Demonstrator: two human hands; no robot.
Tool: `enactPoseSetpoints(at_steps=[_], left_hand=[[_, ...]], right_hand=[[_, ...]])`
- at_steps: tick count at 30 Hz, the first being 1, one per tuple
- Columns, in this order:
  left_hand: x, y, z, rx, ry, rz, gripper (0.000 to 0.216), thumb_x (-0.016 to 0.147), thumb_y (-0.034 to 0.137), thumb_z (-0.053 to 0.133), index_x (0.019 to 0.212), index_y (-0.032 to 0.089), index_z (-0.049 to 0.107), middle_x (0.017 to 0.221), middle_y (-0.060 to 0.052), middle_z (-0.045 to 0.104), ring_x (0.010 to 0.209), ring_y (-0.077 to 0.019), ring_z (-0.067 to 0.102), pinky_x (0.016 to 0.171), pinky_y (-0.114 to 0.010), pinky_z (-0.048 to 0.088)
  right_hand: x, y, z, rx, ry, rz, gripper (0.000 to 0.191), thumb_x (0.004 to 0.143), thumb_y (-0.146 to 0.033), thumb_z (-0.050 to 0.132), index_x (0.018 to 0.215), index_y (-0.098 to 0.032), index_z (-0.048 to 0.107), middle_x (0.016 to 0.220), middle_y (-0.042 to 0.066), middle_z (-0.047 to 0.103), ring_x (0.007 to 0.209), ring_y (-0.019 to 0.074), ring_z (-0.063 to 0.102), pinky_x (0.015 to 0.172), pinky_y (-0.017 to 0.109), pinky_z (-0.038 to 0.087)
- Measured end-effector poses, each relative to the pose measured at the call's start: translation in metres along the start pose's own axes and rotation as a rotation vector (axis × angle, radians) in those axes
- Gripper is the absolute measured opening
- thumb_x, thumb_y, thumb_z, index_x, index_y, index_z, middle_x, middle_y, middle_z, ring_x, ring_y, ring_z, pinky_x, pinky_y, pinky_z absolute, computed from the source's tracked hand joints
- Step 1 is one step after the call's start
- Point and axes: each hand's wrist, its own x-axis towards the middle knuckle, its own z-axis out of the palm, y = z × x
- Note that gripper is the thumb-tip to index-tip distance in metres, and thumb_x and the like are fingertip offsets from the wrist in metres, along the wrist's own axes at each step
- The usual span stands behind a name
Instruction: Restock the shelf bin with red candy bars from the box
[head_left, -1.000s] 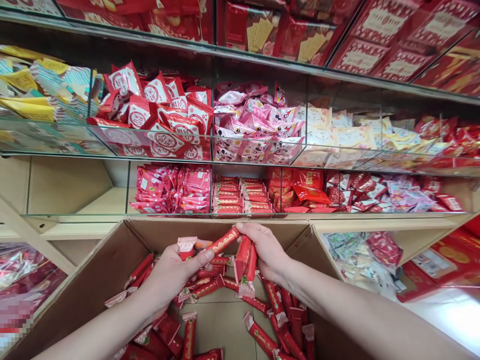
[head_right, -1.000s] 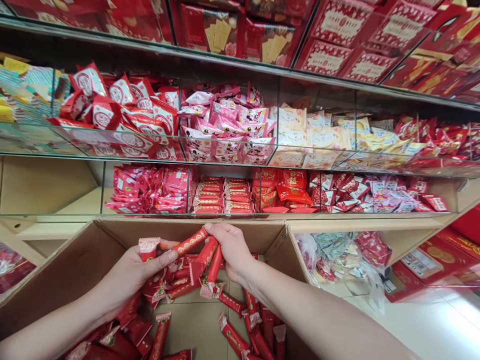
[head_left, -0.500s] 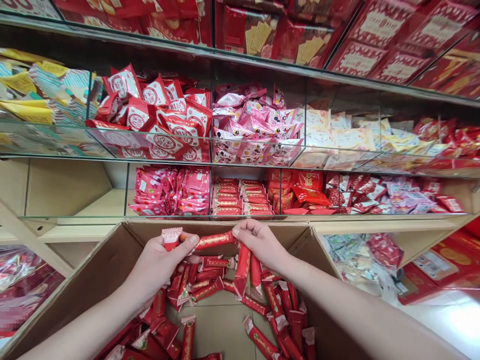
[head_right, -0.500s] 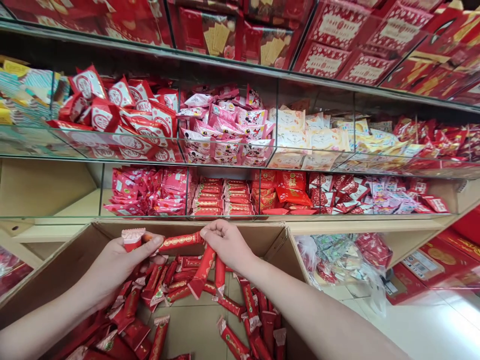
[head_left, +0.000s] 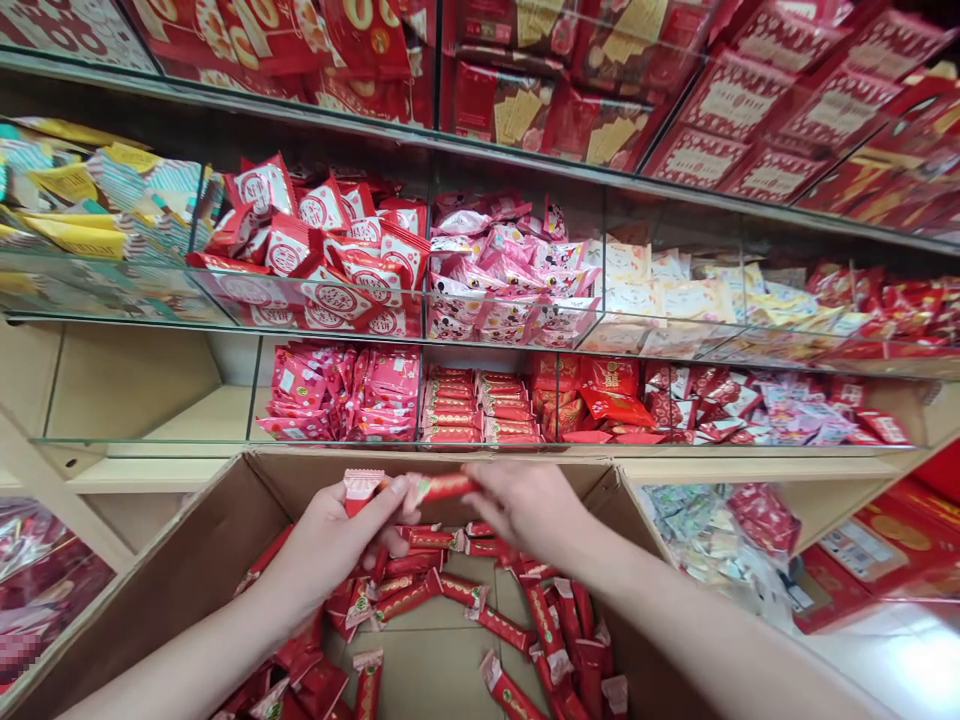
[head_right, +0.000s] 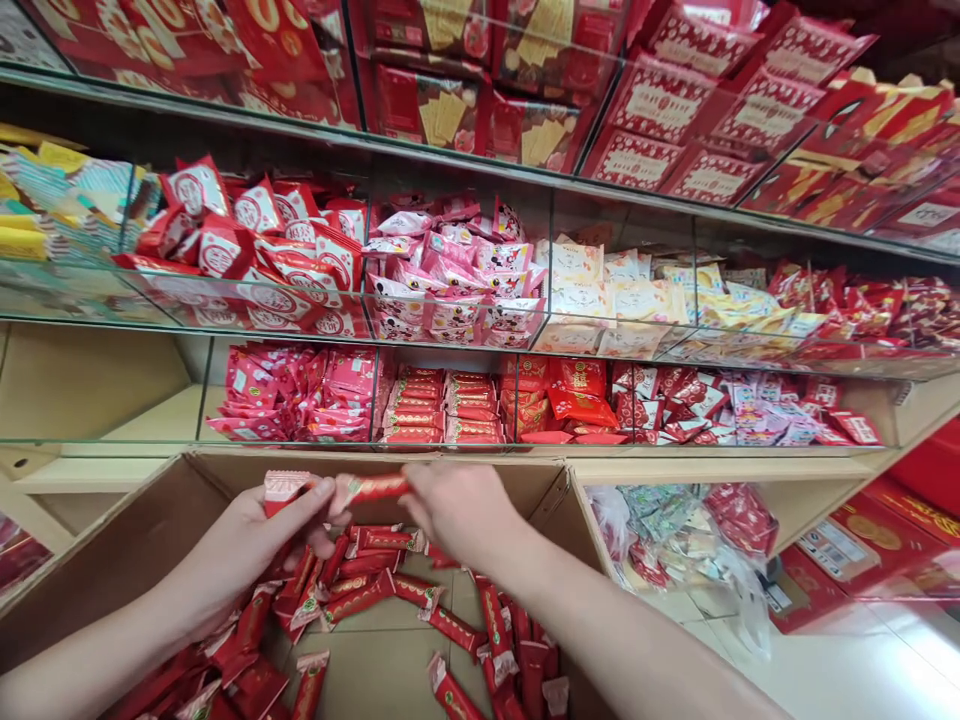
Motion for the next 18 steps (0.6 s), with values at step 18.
enactPoseSetpoints(at_steps=[18], left_hand=[[-0.005, 0.002, 0.004, -0.034, -0.115, -0.049, 0.026, 0.062, 0.041, 0.065, 0.062, 0.016, 0.057, 0.043, 0.003, 0.057, 0.036, -0.0083, 0.043, 0.037, -0.018, 0.028]], right_hand=[[0.093, 0.08, -0.007, -0.282, -0.496, 0.649, 0.026, 0.08, -0.027, 0.054, 0.101, -0.011, 0.057, 0.104, 0.009, 0.059, 0.096, 0.0198, 0.056, 0.081, 0.04, 0.045]])
